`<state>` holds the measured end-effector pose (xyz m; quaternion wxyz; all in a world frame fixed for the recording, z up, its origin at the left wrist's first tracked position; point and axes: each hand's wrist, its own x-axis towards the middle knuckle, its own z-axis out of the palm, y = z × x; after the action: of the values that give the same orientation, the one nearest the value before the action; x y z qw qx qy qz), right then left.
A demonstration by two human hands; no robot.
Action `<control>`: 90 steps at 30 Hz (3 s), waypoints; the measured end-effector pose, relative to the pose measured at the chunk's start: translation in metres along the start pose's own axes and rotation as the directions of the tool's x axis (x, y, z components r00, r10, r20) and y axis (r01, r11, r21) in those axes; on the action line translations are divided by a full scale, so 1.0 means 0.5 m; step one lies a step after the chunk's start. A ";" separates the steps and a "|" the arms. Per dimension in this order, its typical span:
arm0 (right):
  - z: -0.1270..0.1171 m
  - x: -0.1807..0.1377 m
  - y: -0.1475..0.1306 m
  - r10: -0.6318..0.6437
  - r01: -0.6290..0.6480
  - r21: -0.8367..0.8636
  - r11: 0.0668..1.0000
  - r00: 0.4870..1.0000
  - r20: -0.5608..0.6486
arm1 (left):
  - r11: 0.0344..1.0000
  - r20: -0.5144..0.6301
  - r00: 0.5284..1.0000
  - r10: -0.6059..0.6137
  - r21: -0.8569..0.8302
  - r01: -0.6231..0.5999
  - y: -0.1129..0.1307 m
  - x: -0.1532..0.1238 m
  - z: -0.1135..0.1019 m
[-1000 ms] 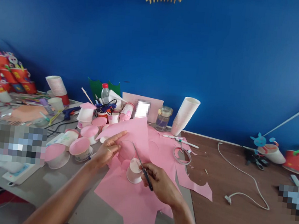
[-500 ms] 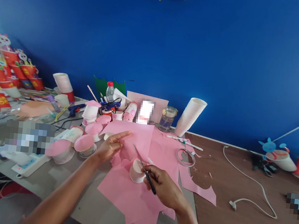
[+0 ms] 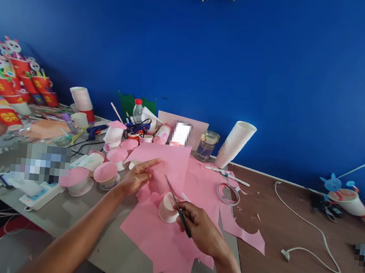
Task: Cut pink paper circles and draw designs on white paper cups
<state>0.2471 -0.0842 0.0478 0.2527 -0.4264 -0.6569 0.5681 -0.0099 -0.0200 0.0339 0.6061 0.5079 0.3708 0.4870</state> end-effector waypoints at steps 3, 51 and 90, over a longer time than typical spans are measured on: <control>0.000 -0.001 -0.002 0.002 -0.002 0.000 1.000 1.000 0.003 | 1.000 0.007 1.000 -0.003 0.014 0.003 -0.002 0.001 -0.002; -0.008 -0.008 -0.022 0.090 -0.086 -0.087 0.992 0.995 0.036 | 0.981 0.157 0.987 0.017 0.189 -0.047 0.015 -0.011 0.011; -0.008 -0.016 -0.028 0.127 -0.110 -0.151 0.982 0.987 0.103 | 0.945 0.273 0.962 -0.004 0.317 -0.086 0.024 -0.013 -0.002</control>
<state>0.2506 -0.0890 0.0636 0.1495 -0.4494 -0.6831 0.5560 -0.0151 -0.0259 0.0453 0.5485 0.6702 0.3493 0.3578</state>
